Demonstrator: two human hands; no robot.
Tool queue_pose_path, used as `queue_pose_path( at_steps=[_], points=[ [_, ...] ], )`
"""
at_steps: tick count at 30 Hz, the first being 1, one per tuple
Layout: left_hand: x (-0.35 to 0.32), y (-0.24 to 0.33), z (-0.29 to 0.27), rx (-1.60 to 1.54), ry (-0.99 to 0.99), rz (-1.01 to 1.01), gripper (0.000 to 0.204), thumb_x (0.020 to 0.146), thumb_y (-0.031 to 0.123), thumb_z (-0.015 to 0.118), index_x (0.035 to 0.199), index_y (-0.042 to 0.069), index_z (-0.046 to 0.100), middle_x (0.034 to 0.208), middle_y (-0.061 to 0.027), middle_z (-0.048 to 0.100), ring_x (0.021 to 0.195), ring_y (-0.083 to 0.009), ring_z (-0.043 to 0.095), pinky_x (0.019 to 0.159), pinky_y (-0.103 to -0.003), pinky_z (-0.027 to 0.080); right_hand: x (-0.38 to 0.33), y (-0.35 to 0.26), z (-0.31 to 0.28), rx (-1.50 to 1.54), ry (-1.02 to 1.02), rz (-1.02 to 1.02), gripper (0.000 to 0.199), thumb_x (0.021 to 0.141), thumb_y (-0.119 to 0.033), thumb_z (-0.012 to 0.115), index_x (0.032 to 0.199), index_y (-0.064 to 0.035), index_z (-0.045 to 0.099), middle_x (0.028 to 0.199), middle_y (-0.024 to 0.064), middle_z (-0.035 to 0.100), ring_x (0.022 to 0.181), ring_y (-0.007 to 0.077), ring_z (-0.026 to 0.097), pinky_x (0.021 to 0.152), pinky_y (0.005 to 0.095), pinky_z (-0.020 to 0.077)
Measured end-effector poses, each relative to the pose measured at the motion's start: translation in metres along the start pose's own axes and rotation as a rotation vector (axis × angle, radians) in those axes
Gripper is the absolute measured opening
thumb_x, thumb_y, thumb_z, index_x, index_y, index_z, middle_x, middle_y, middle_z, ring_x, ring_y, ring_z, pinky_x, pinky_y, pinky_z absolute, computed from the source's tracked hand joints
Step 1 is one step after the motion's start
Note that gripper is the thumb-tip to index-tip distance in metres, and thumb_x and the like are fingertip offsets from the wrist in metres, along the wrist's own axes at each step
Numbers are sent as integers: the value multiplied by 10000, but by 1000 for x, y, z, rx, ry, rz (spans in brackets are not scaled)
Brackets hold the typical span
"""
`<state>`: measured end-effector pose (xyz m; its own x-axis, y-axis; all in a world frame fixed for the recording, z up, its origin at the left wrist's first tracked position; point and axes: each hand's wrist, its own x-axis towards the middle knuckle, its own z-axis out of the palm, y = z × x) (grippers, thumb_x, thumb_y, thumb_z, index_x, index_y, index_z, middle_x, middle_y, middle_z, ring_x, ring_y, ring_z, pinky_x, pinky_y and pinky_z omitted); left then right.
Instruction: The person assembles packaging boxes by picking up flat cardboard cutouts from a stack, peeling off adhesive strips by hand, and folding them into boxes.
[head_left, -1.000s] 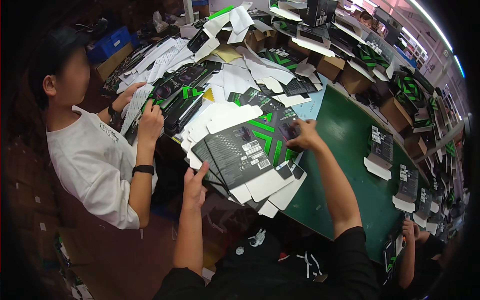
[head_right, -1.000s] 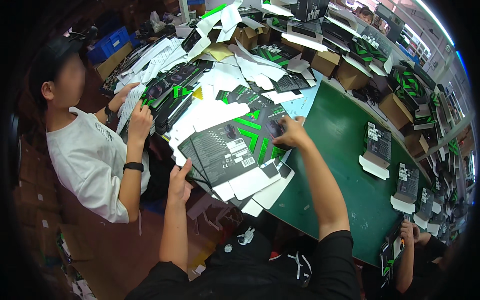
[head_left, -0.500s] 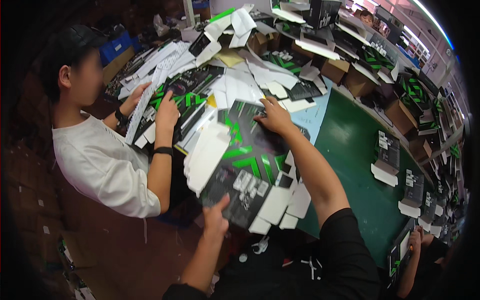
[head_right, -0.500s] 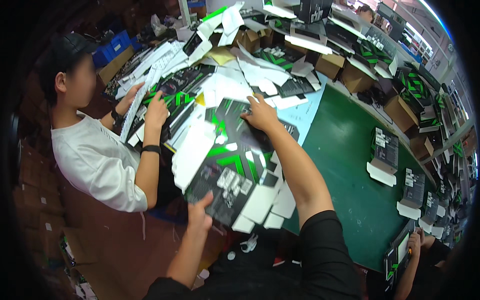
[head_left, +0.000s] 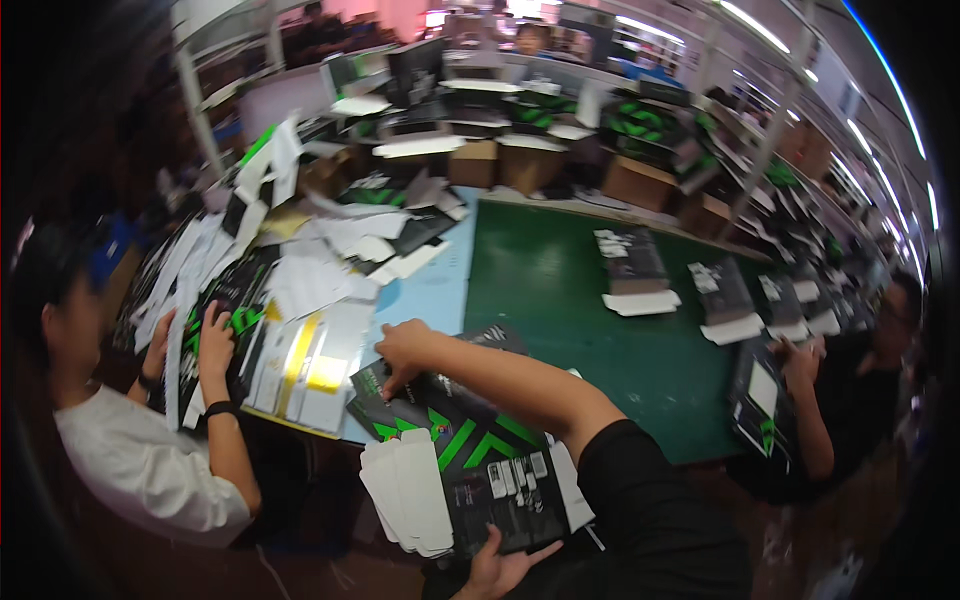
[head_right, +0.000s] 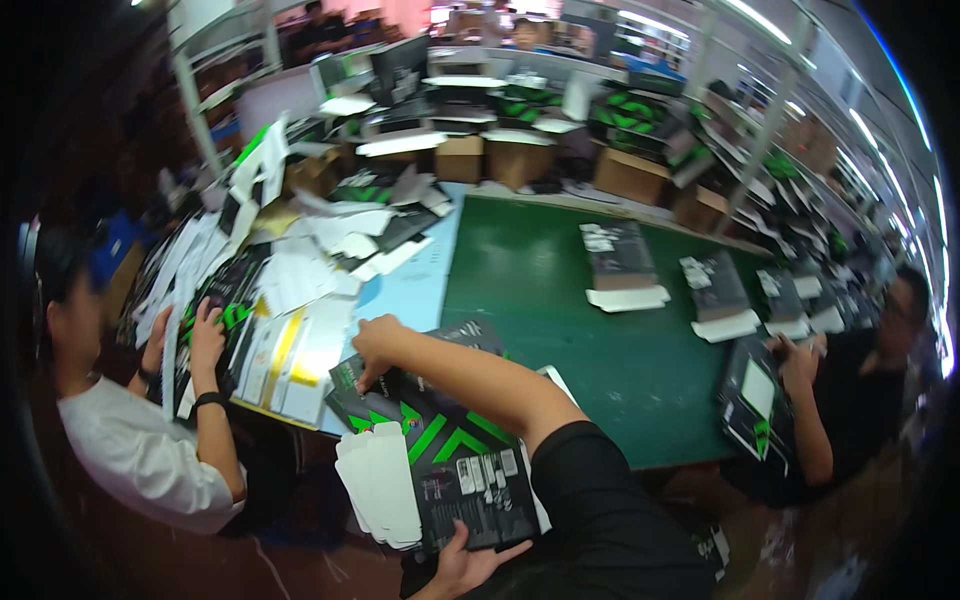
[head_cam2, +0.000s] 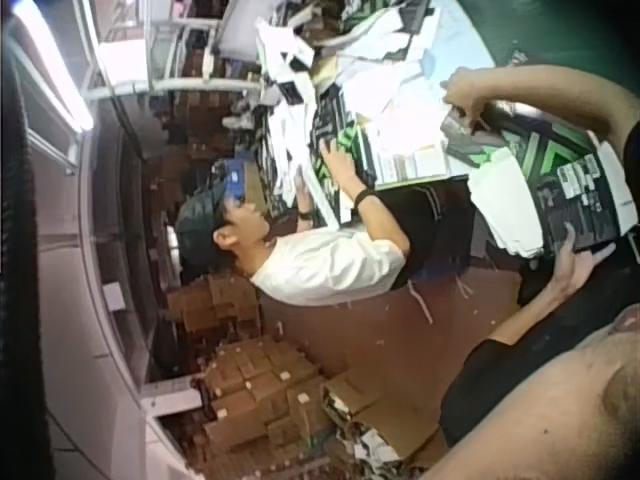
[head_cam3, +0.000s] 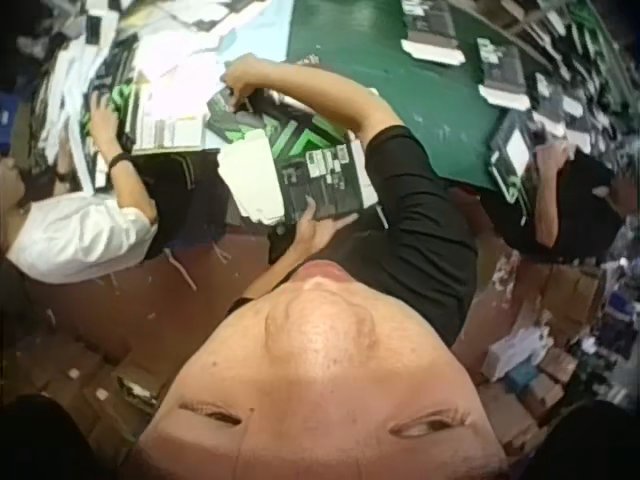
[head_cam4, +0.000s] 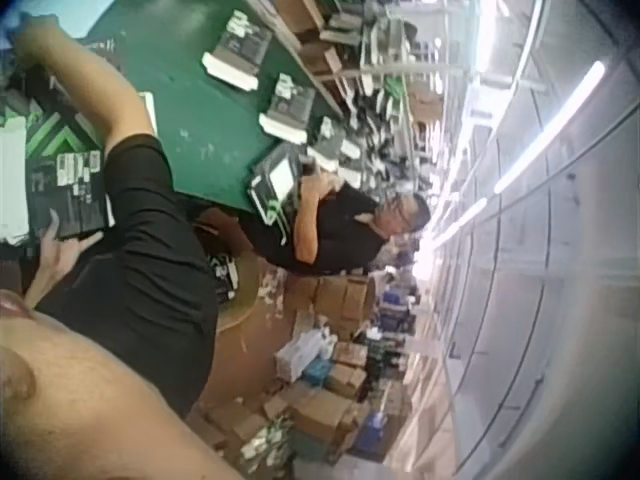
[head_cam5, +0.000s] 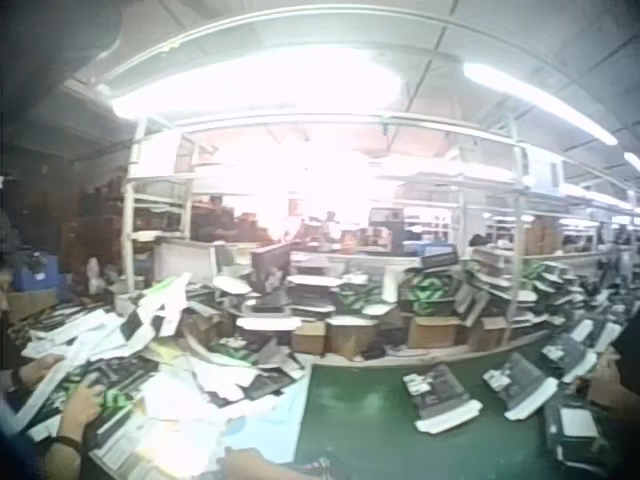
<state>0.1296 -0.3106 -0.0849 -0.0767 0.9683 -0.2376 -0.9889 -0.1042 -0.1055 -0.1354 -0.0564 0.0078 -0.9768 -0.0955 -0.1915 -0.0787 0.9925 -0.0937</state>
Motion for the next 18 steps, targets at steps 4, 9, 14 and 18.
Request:
queue_pose_path(
  at_steps=[4,9,14,18],
  points=[
    [60,-52,23,345,144,-57,764,986,511,544,1553,77,271,1539,-121,408,1422,-313,392,1116,-554,400,-62,20,4,-142,-13,50,742,666,-702,788,1091,-94,754,1202,172,621,1039,337,683,823,426,566],
    [137,-102,10,821,-16,-306,632,1042,357,544,1548,89,277,1494,-105,466,1300,-259,511,998,-421,461,-169,29,22,-62,299,124,514,765,-380,790,1183,-116,653,1194,167,593,938,324,704,682,427,585],
    [86,-62,47,1705,-906,-592,380,995,227,643,1306,10,624,1277,-164,650,1205,-245,606,1018,-379,471,-353,7,36,256,912,596,389,878,-341,721,1102,-34,637,969,161,662,870,366,678,730,457,551],
    [61,41,141,1937,-172,-255,314,924,193,710,1194,34,684,1105,-161,712,1056,-275,674,947,-381,516,-474,-12,102,456,682,1407,554,918,-491,673,1100,31,648,1011,231,659,976,420,652,842,487,524]
  ],
)
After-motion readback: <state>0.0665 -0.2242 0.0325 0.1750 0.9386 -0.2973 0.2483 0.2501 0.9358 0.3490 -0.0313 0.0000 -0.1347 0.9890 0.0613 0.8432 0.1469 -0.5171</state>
